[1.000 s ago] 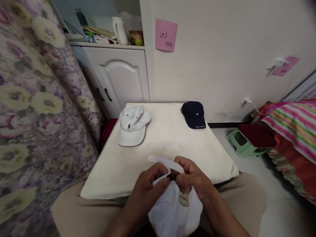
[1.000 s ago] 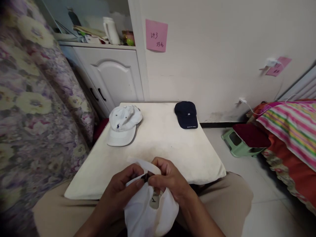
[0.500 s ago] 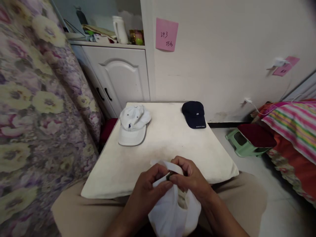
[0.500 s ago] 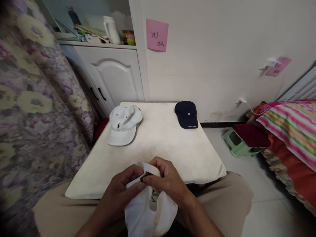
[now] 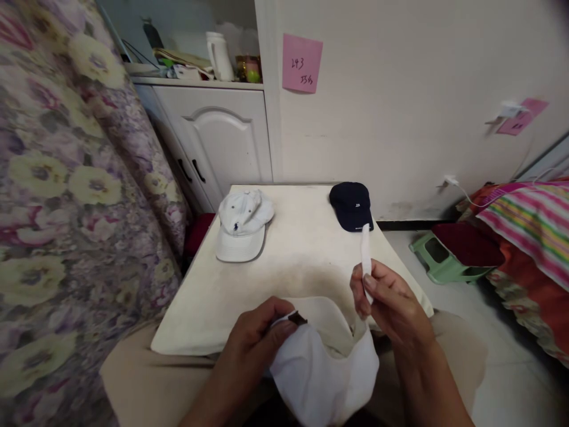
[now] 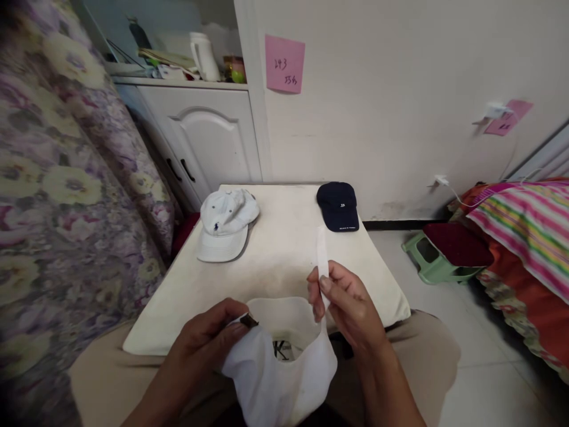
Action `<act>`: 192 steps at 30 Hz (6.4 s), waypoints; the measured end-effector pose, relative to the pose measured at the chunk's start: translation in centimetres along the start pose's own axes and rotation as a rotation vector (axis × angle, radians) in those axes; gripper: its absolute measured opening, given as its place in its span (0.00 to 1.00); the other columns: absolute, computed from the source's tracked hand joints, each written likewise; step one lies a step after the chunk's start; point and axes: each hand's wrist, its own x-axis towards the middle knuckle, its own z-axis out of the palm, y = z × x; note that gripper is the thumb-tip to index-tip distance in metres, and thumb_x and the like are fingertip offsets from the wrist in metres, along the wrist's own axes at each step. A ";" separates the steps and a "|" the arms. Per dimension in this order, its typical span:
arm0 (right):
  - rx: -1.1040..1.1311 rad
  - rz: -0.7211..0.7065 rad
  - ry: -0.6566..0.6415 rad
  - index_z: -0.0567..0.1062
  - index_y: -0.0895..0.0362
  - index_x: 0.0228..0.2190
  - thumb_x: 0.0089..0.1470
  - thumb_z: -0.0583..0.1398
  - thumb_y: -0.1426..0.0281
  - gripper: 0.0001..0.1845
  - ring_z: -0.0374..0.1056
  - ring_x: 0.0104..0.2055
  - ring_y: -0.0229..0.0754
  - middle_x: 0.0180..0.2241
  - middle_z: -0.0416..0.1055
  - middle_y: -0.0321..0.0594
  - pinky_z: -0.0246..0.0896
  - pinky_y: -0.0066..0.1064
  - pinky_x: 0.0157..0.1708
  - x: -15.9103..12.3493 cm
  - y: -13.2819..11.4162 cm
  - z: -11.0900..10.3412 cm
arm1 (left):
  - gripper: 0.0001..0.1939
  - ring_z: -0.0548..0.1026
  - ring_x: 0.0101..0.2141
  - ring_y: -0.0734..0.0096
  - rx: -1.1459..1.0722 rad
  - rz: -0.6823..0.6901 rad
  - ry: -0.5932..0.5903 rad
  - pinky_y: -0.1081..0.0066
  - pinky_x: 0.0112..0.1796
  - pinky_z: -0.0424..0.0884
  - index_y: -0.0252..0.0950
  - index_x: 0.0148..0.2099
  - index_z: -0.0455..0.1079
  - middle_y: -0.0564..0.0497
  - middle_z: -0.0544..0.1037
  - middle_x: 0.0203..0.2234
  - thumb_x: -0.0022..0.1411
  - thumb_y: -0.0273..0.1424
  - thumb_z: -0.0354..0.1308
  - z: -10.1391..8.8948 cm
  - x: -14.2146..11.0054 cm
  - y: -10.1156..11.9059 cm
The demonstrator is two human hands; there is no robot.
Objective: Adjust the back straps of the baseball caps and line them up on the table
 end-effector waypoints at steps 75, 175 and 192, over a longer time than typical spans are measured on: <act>-0.518 0.099 -0.041 0.71 0.56 0.28 0.57 0.62 0.64 0.09 0.60 0.26 0.35 0.24 0.66 0.32 0.55 0.26 0.26 0.1 2.8 3.8 | 0.16 0.65 0.21 0.77 -0.414 -0.154 0.103 0.78 0.22 0.58 0.34 0.33 0.71 0.53 0.72 0.23 0.51 0.39 0.70 0.3 0.3 -3.5; -0.435 0.367 -0.483 0.74 0.59 0.27 0.53 0.64 0.66 0.09 0.57 0.21 0.31 0.21 0.67 0.31 0.51 0.23 0.22 4.1 3.3 0.0 | 0.14 0.57 0.20 0.80 -0.353 -0.194 0.034 0.78 0.21 0.51 0.34 0.31 0.68 0.57 0.65 0.21 0.58 0.40 0.64 1.1 1.6 -3.3; -0.253 0.453 -0.550 0.73 0.59 0.27 0.50 0.65 0.66 0.09 0.54 0.18 0.29 0.18 0.65 0.29 0.45 0.22 0.18 5.3 3.7 -0.7 | 0.13 0.58 0.19 0.81 -0.387 -0.199 0.101 0.78 0.21 0.51 0.34 0.31 0.69 0.57 0.66 0.20 0.57 0.38 0.65 1.9 1.8 -3.1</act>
